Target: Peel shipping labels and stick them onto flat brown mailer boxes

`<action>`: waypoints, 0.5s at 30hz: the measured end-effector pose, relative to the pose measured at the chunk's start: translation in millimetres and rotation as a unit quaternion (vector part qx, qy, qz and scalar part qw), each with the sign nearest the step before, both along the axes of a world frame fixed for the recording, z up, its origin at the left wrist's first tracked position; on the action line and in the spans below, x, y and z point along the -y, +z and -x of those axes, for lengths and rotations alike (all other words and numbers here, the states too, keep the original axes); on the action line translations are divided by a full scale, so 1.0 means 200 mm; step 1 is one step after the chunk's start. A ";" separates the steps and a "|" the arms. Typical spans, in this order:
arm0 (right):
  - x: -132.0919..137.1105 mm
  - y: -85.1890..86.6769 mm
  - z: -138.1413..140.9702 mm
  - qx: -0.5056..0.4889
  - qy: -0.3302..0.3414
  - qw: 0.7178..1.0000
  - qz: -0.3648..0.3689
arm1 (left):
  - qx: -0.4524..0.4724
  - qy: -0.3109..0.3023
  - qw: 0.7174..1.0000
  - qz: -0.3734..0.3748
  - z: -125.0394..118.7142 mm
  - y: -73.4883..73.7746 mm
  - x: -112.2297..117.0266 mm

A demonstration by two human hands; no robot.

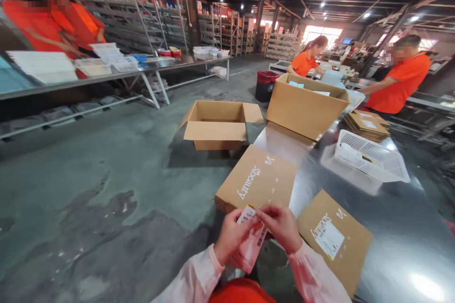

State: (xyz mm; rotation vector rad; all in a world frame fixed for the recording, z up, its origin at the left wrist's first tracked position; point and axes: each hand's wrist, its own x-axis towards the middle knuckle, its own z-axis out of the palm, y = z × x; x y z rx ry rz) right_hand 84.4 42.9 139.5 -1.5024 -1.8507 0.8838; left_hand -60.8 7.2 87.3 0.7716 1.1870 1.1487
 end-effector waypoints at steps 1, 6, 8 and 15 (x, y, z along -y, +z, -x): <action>-0.07 -0.02 -0.01 0.009 -0.016 1.000 -0.023 | 0.033 -0.050 0.998 0.017 0.01 -0.02 -0.02; -0.52 -0.16 -0.08 0.146 -0.123 0.979 -0.073 | 0.108 -0.187 0.973 0.080 0.13 -0.19 0.00; -0.64 -0.21 -0.07 0.166 -0.156 0.971 -0.069 | 0.090 -0.196 0.972 0.089 0.19 -0.28 0.11; -0.48 -0.30 0.09 0.363 0.080 0.919 -0.131 | 0.012 -0.221 0.973 0.071 0.48 -0.19 0.33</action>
